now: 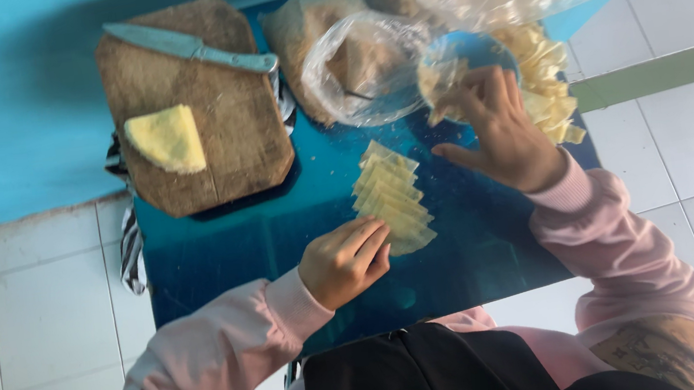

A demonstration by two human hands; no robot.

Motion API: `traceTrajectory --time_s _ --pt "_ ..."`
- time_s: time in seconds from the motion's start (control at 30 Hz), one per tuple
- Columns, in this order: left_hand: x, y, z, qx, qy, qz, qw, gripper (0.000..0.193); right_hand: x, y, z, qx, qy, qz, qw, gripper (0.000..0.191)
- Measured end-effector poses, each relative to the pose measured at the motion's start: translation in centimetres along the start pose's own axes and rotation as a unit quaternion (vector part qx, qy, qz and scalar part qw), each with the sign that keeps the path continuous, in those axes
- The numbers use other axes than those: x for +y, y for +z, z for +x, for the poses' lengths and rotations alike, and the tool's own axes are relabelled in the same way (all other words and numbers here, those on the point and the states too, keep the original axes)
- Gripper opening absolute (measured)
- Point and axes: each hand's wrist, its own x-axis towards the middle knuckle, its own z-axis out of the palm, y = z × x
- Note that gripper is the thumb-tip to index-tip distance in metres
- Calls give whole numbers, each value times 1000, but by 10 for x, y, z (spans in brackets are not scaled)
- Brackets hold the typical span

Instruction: The person stacks thin square pastry wrappers one at a time into an overlapping diamond pattern on a blue table, then spoons brown filling from a bowl onto the stacked wrappers and folds the edges over the filling by hand.

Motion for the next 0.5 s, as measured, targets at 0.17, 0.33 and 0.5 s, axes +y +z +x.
traceTrajectory --time_s 0.17,0.33,0.5 --pt "3 2 -1 -9 -5 -8 1000 23 -22 10 -5 -97 -181 17 978 54" --pt "5 1 -2 -23 0 5 1000 24 -25 27 -9 -166 -208 3 964 71" --pt "4 2 -2 -30 11 21 999 24 -22 27 -13 -169 -231 -117 951 70"
